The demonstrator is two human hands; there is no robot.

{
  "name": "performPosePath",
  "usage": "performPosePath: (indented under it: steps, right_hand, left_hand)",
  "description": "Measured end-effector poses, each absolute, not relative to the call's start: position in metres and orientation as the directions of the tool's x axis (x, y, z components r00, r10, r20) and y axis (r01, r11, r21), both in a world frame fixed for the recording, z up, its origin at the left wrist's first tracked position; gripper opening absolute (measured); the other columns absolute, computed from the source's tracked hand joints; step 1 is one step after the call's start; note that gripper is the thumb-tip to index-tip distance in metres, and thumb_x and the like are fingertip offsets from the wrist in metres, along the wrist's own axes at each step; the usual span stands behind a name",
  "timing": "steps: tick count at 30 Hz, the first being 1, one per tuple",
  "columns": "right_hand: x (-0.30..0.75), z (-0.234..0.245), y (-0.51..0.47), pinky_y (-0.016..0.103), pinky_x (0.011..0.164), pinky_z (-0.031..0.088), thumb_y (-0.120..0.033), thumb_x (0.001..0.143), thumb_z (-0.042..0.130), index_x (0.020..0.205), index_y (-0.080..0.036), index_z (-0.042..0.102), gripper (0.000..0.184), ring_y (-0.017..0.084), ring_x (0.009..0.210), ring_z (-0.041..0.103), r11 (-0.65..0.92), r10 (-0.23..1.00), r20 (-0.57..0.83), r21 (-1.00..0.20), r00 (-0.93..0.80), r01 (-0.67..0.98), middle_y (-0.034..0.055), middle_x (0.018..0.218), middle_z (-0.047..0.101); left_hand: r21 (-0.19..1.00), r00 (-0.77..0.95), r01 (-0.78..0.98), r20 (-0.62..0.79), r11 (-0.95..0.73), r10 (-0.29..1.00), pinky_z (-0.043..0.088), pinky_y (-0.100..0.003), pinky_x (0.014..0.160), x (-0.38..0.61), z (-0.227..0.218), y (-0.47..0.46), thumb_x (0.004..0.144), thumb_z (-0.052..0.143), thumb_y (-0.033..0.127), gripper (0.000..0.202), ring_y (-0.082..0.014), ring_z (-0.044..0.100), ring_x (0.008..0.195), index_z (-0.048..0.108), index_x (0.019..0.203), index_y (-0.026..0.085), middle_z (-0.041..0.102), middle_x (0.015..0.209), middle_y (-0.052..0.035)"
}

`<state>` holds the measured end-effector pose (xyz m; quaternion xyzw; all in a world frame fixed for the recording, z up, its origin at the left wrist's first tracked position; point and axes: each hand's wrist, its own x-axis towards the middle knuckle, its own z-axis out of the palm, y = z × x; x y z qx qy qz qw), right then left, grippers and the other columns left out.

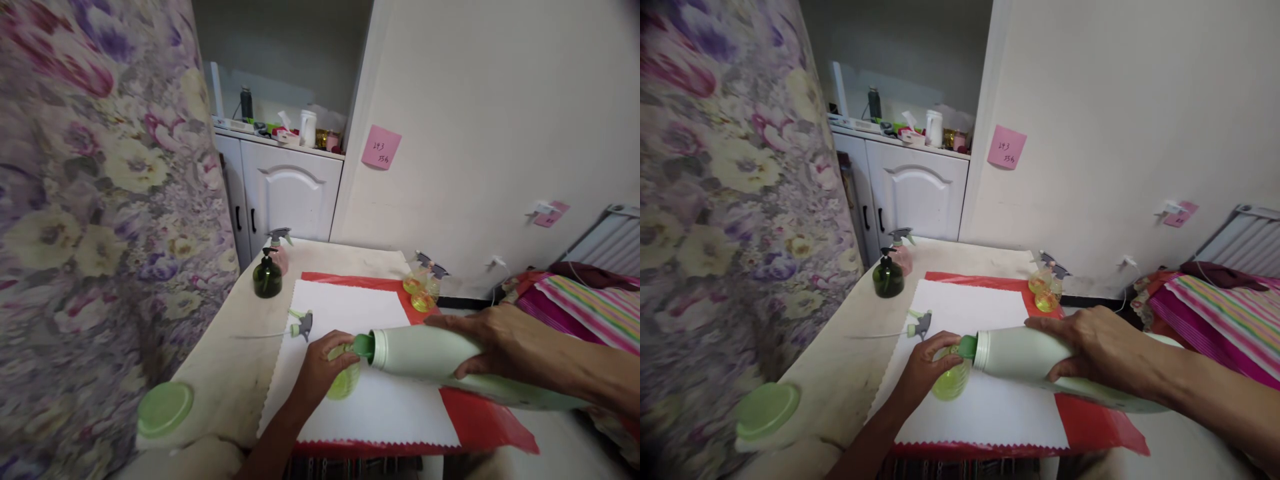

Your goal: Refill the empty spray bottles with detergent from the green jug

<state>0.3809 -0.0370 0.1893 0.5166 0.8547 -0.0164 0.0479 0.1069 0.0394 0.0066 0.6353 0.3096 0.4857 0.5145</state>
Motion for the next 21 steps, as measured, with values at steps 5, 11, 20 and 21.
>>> performPosePath:
  steps: [5,11,20,21]
  right_hand:
    - [0.3804,0.1903,-0.0381,0.028,0.058,0.043,-0.063,0.084,0.054,0.138,-0.026,0.046,0.066,0.024,0.071,0.071,0.461,0.882,-0.12,0.029,-0.455,0.887,0.0062,0.082,0.074]
    - [0.3762,0.1929,-0.0381,0.028,0.056,0.04,-0.064,0.084,0.052,0.136,-0.026,0.048,0.064,0.023,0.067,0.07,0.449,0.887,-0.131,0.021,-0.443,0.893,0.0047,0.079,0.073]
    - [0.3755,0.1933,-0.0391,0.027,0.056,0.04,-0.062,0.084,0.054,0.138,-0.027,0.046,0.065,0.022,0.067,0.069,0.449,0.887,-0.132,0.019,-0.443,0.893,0.0035,0.078,0.072]
    - [0.3762,0.1928,-0.0391,0.027,0.056,0.04,-0.062,0.084,0.054,0.138,-0.027,0.046,0.065,0.022,0.067,0.07,0.452,0.886,-0.128,0.022,-0.446,0.892,0.0038,0.079,0.072]
  left_hand:
    - [0.956,0.331,-0.111,0.294,-0.273,0.897,0.047,-0.031,0.084,0.1061,0.0066,0.0386,0.07,0.073,0.022,0.016,-0.0209,0.064,0.09,0.073,0.085,0.021,0.071,0.09,-0.0031]
    - [0.957,0.336,-0.104,0.291,-0.271,0.896,0.046,-0.03,0.085,0.1052,0.007,0.039,0.07,0.073,0.021,0.015,-0.0206,0.064,0.091,0.072,0.085,0.021,0.071,0.091,-0.0027]
    - [0.957,0.343,-0.087,0.289,-0.276,0.894,0.047,-0.031,0.086,0.1052,0.0083,0.0382,0.07,0.073,0.022,0.015,-0.0212,0.064,0.091,0.073,0.085,0.022,0.071,0.091,-0.0028]
    - [0.957,0.34,-0.087,0.289,-0.276,0.895,0.047,-0.031,0.086,0.1053,0.0081,0.0384,0.07,0.073,0.023,0.015,-0.0212,0.064,0.091,0.073,0.085,0.022,0.071,0.091,-0.0028]
